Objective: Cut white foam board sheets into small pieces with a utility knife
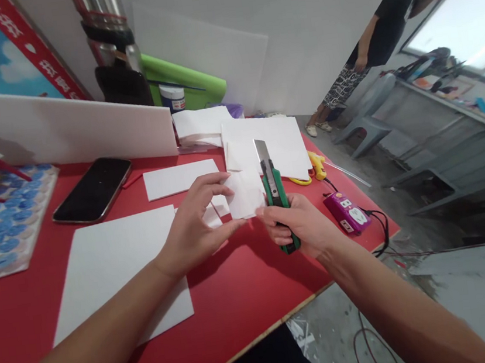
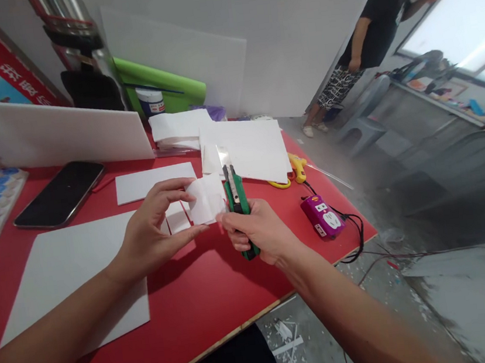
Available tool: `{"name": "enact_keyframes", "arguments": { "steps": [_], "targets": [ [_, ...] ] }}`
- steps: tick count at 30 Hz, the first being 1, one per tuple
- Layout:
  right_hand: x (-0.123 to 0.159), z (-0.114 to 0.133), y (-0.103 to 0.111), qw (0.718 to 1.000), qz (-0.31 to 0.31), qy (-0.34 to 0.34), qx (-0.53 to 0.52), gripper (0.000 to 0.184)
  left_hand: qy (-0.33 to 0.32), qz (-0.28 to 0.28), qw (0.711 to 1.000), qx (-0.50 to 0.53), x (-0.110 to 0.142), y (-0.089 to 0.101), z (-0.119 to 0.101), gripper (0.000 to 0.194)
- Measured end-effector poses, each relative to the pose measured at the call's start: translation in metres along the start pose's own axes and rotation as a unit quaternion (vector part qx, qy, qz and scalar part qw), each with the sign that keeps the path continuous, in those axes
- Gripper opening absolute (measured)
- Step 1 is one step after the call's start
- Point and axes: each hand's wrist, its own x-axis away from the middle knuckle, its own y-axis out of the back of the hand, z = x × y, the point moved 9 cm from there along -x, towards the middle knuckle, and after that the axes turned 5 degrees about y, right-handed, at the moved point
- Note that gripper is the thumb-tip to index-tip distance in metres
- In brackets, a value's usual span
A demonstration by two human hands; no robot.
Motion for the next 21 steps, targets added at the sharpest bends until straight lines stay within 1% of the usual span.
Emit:
{"name": "enact_keyframes", "arguments": {
  "steps": [3,6,12,15,18,21],
  "targets": [
    [-0.001,-0.001,0.001,1.0,-0.015,0.017,-0.001,0.037,-0.019,-0.013,0.999,-0.026,0.001,0.001,-0.004,0.04],
    [-0.002,-0.001,0.003,0.999,-0.029,0.019,-0.005,0.038,-0.033,-0.015,0.999,-0.04,0.002,0.001,-0.006,0.04],
    [-0.003,-0.008,0.008,0.999,-0.034,0.005,-0.005,0.036,-0.036,0.007,0.998,-0.057,0.003,-0.005,-0.004,0.039],
    [-0.006,-0.011,0.015,0.999,-0.049,0.008,0.004,0.043,-0.037,0.027,0.997,-0.07,0.005,-0.012,-0.003,0.038],
    [-0.012,-0.015,0.024,0.997,-0.066,0.008,0.029,0.048,-0.024,0.041,0.995,-0.086,0.006,-0.021,0.001,0.038],
    [-0.02,-0.023,0.032,0.996,-0.068,-0.004,0.063,0.047,0.015,0.062,0.991,-0.113,0.006,-0.03,0.012,0.039]
  ]
}}
